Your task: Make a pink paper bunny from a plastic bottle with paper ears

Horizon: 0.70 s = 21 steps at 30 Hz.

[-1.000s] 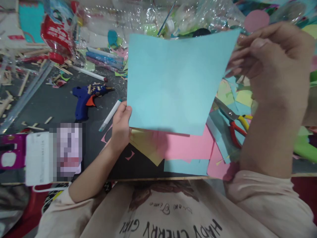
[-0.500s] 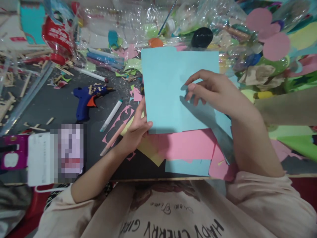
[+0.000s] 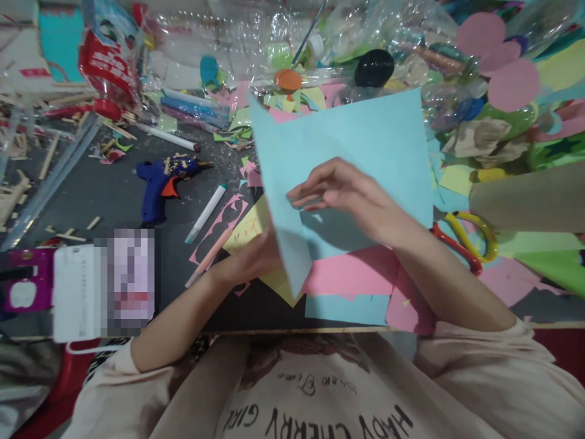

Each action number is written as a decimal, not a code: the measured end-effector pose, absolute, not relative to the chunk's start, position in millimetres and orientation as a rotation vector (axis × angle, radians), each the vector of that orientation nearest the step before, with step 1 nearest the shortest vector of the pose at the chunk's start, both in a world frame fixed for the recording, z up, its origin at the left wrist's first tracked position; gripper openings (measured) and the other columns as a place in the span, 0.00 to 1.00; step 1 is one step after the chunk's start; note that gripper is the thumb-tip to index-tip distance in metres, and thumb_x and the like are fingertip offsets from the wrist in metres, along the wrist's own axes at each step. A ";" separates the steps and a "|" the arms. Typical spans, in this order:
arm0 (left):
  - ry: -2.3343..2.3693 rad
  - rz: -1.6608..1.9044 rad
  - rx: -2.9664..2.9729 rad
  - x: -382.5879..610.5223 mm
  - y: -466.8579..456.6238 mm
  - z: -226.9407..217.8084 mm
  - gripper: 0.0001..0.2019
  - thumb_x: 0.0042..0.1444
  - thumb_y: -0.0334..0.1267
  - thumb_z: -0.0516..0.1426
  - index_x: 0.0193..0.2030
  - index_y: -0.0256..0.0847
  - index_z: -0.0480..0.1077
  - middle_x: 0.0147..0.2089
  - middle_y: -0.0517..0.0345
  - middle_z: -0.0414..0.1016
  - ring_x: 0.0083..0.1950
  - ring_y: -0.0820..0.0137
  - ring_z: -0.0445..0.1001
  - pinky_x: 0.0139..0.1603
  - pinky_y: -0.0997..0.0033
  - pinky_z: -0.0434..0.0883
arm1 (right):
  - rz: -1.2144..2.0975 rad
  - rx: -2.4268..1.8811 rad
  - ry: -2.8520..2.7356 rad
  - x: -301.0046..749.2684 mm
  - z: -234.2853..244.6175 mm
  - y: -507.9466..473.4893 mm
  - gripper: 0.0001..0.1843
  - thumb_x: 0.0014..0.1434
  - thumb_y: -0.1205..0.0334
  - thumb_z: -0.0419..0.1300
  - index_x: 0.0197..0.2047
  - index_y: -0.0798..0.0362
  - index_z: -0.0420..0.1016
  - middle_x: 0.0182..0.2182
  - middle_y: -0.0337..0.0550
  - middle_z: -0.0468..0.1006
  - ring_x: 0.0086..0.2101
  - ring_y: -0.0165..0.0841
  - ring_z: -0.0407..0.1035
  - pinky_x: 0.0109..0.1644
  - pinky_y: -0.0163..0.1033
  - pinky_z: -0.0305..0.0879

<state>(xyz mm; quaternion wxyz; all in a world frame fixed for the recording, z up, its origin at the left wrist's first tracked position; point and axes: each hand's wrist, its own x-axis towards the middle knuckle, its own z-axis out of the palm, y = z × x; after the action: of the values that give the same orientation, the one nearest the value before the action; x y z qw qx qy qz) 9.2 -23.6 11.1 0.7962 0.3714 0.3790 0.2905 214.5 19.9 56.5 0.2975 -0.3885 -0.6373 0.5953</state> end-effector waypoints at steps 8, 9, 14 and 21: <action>1.000 0.617 0.638 1.3 -20.0 16.6 0.26 0.41 0.61 0.65 0.40 0.43 0.72 0.35 0.52 0.78 0.49 0.56 0.77 0.40 0.63 0.75 | 1.172 -0.828 -2.314 202.0 44.0 11.5 0.14 0.71 0.56 0.46 0.43 0.47 0.71 0.43 0.46 0.79 0.49 0.39 0.71 0.54 0.46 0.66; 1.018 0.607 0.632 1.8 -19.4 16.8 0.23 0.42 0.56 0.66 0.39 0.43 0.72 0.34 0.53 0.78 0.47 0.57 0.78 0.39 0.64 0.75 | 1.144 -0.831 -2.337 202.2 43.7 11.8 0.16 0.71 0.55 0.44 0.42 0.47 0.72 0.42 0.46 0.79 0.48 0.39 0.71 0.54 0.46 0.66; 1.012 0.622 0.631 3.2 -17.0 15.5 0.21 0.49 0.52 0.62 0.43 0.39 0.74 0.36 0.52 0.80 0.46 0.55 0.79 0.42 0.62 0.76 | 0.985 -0.950 -2.422 210.3 53.1 13.2 0.19 0.71 0.52 0.45 0.44 0.50 0.74 0.43 0.49 0.80 0.45 0.41 0.73 0.50 0.47 0.68; 1.165 0.763 0.635 2.4 -16.0 16.3 0.25 0.54 0.49 0.61 0.56 0.37 0.72 0.51 0.49 0.80 0.55 0.51 0.77 0.53 0.58 0.76 | 0.683 -1.337 -2.412 241.6 100.4 15.5 0.17 0.70 0.55 0.48 0.50 0.49 0.74 0.48 0.47 0.81 0.47 0.40 0.75 0.50 0.45 0.70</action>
<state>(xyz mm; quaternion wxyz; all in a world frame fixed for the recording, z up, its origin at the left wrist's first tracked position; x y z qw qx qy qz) 2.4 -16.0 16.3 0.7212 0.2872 0.5273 0.3455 241.6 15.5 100.4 0.1495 -0.4653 -0.8394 0.2378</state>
